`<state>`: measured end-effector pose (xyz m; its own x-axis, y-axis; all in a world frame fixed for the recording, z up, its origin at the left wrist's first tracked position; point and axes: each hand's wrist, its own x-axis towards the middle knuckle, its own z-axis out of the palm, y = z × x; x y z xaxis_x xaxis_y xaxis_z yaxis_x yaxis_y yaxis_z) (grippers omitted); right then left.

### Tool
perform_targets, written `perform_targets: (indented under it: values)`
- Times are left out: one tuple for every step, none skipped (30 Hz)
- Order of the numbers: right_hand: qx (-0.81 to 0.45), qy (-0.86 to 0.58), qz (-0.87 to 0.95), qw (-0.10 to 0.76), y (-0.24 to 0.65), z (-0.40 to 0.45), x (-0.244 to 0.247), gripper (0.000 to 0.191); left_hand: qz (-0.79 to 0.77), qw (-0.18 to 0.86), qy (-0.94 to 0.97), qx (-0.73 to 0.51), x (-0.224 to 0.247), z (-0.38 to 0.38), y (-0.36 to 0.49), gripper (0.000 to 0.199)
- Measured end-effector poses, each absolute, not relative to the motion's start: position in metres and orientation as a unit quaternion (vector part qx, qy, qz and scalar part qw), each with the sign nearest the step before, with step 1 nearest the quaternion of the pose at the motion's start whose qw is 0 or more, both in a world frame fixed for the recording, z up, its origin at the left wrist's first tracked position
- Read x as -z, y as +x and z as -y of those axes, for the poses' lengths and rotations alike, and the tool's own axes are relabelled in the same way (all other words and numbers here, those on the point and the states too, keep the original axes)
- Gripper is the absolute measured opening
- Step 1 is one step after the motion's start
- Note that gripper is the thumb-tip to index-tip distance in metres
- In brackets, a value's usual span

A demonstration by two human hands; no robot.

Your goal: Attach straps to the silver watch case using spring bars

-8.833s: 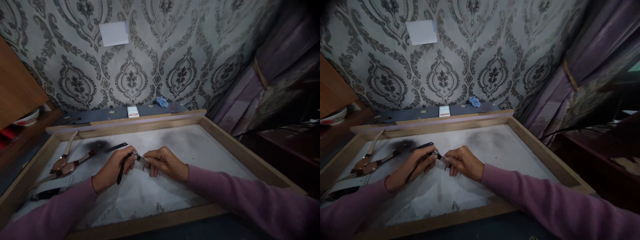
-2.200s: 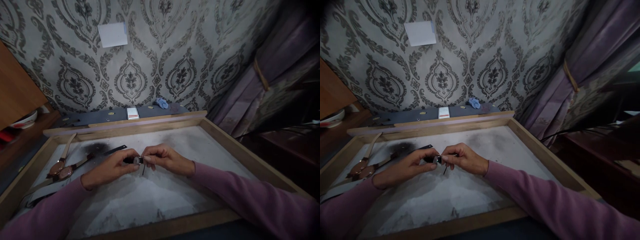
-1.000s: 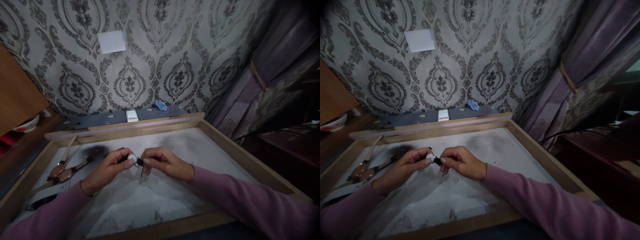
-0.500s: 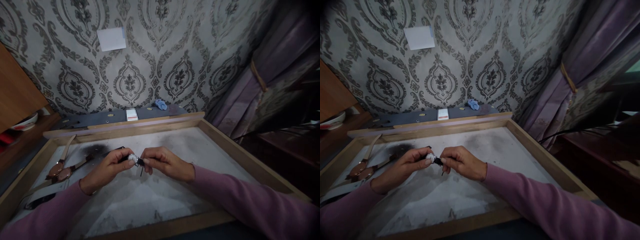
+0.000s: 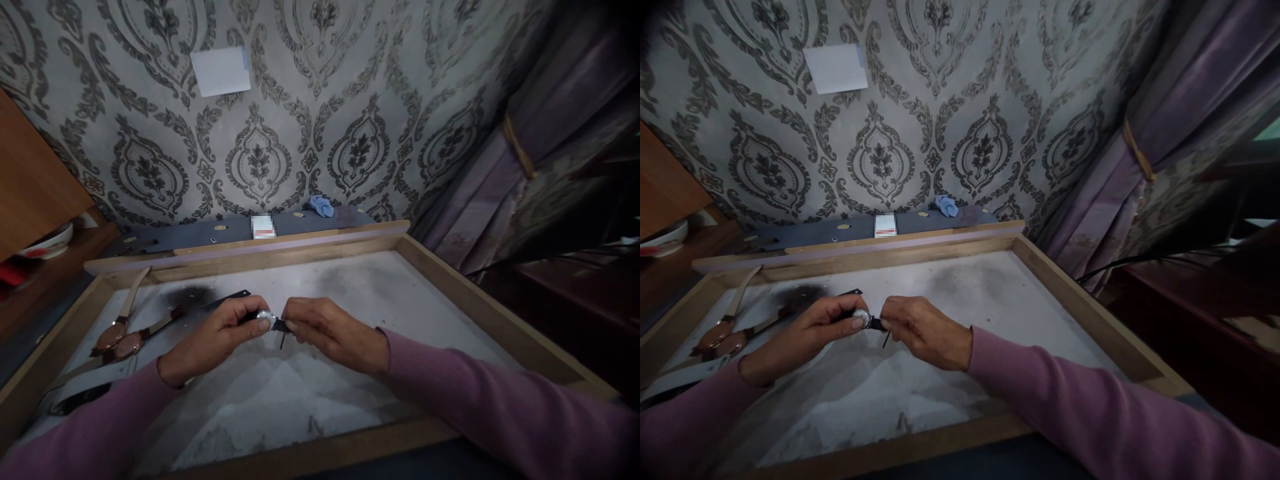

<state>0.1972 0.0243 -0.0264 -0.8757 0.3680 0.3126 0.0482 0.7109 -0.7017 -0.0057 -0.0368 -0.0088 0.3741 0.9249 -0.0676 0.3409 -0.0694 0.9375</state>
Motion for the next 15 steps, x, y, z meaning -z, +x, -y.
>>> perform_targets:
  values:
    - [-0.374,-0.121,0.893,0.219,0.1971,-0.0243,0.0270,0.024,-0.472,0.488,0.672,-0.297,0.0086,0.0369,-0.0059,0.023]
    - [-0.381,-0.125,0.890,0.217,0.1969,-0.0245,0.0275,0.025,-0.471,0.486,0.674,-0.297,0.0087,0.0369,-0.0062,0.022]
    - [-0.379,-0.127,0.891,0.217,0.1967,-0.0247,0.0279,0.025,-0.470,0.483,0.676,-0.298,0.0088,0.0369,-0.0065,0.022]
    - [-0.368,-0.128,0.895,0.217,0.1965,-0.0251,0.0283,0.026,-0.470,0.480,0.678,-0.298,0.0090,0.0369,-0.0068,0.021]
    - [-0.351,-0.128,0.901,0.219,0.1963,-0.0255,0.0287,0.027,-0.471,0.477,0.680,-0.298,0.0091,0.0369,-0.0071,0.021]
    - [-0.333,-0.128,0.908,0.221,0.1961,-0.0259,0.0289,0.029,-0.472,0.474,0.681,-0.298,0.0092,0.0369,-0.0072,0.021]
    - [-0.317,-0.128,0.913,0.223,0.1959,-0.0262,0.0291,0.031,-0.472,0.472,0.683,-0.298,0.0092,0.0369,-0.0073,0.021]
    - [-0.307,-0.129,0.916,0.225,0.1959,-0.0264,0.0292,0.034,-0.473,0.471,0.683,-0.297,0.0091,0.0369,-0.0071,0.021]
    - [-0.303,-0.131,0.916,0.228,0.1959,-0.0264,0.0292,0.036,-0.473,0.470,0.683,-0.298,0.0088,0.0369,-0.0069,0.021]
    - [-0.309,-0.136,0.913,0.229,0.1960,-0.0262,0.0292,0.037,-0.472,0.471,0.683,-0.299,0.0084,0.0369,-0.0066,0.022]
    - [-0.324,-0.143,0.907,0.228,0.1961,-0.0258,0.0291,0.038,-0.472,0.471,0.683,-0.299,0.0080,0.0370,-0.0063,0.022]
    - [-0.347,-0.151,0.898,0.224,0.1963,-0.0252,0.0291,0.040,-0.471,0.471,0.683,-0.298,0.0076,0.0371,-0.0061,0.022]
    - [-0.375,-0.159,0.887,0.217,0.1965,-0.0246,0.0292,0.041,-0.472,0.470,0.684,-0.297,0.0072,0.0372,-0.0059,0.022]
    - [-0.403,-0.165,0.876,0.210,0.1966,-0.0241,0.0295,0.042,-0.473,0.469,0.685,-0.296,0.0069,0.0374,-0.0058,0.022]
    - [-0.425,-0.169,0.866,0.203,0.1967,-0.0235,0.0300,0.042,-0.475,0.467,0.685,-0.296,0.0067,0.0377,-0.0058,0.023]
